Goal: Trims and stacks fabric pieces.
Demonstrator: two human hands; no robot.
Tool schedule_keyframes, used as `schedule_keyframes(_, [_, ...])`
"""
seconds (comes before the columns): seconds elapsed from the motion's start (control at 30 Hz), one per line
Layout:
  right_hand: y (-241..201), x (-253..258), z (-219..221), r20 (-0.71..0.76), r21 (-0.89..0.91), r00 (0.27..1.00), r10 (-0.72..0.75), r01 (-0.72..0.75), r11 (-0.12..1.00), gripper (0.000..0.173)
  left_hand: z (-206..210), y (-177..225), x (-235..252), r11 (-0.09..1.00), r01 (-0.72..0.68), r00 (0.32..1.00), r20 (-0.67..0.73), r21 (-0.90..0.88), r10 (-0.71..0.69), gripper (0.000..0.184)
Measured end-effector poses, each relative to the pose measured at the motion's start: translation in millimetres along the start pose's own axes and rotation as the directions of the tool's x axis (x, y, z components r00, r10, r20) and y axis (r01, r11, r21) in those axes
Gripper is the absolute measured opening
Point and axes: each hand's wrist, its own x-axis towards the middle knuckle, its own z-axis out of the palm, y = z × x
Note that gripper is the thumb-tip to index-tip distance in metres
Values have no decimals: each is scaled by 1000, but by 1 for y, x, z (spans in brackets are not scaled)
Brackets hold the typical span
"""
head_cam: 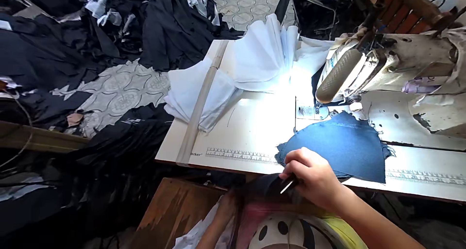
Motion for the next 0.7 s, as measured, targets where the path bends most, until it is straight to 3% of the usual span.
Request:
schedule_keyframes(0.03, [3, -5, 3, 5, 29, 1000, 17, -17, 999, 11, -13, 6, -3, 1000, -22, 997, -68, -20, 20, 38])
schedule_keyframes(0.1, [3, -9, -8, -7, 214, 998, 57, -54, 975, 19, -51, 41, -20, 970, -242, 966, -101, -35, 238, 38])
schedule_keyframes(0.17, [-3, -9, -43, -63, 437, 985, 158, -115, 892, 21, -93, 93, -45, 824, -565, 825, -25, -53, 564, 35])
schedule_keyframes(0.23, [-3, -6, -87, -160, 481, 940, 302, -193, 855, 15, -125, 152, -68, 621, -775, 619, 54, -120, 783, 23])
schedule_keyframes(0.27, [2, -6, -108, -226, 457, 895, 384, -250, 854, 11, -132, 176, -72, 542, -828, 540, 52, -142, 840, 15])
schedule_keyframes(0.33, [23, -11, -138, -342, 372, 794, 503, -377, 848, 5, -131, 206, -54, 473, -881, 473, 26, -24, 881, 13])
schedule_keyframes(0.4, [52, -25, -155, -400, 195, 704, 586, -560, 805, 7, -111, 219, -19, 530, -833, 543, 50, 160, 838, 17])
schedule_keyframes(0.47, [76, -42, -156, -308, -36, 621, 721, -765, 644, 25, -86, 225, 6, 675, -694, 719, 195, 249, 668, 21])
schedule_keyframes(0.5, [88, -51, -151, -237, -139, 584, 776, -811, 568, 31, -75, 224, 14, 726, -632, 774, 264, 271, 576, 22])
schedule_keyframes(0.57, [99, -61, -140, -153, -319, 504, 850, -839, 440, 37, -55, 214, 21, 739, -595, 802, 284, 316, 525, 20])
schedule_keyframes(0.63, [92, -57, -135, -180, -457, 461, 869, -822, 341, 40, -42, 202, 20, 698, -625, 776, 184, 350, 603, 19])
schedule_keyframes(0.7, [71, -41, -131, -250, -511, 517, 819, -789, 342, 45, -35, 193, 19, 660, -657, 731, 97, 364, 675, 19])
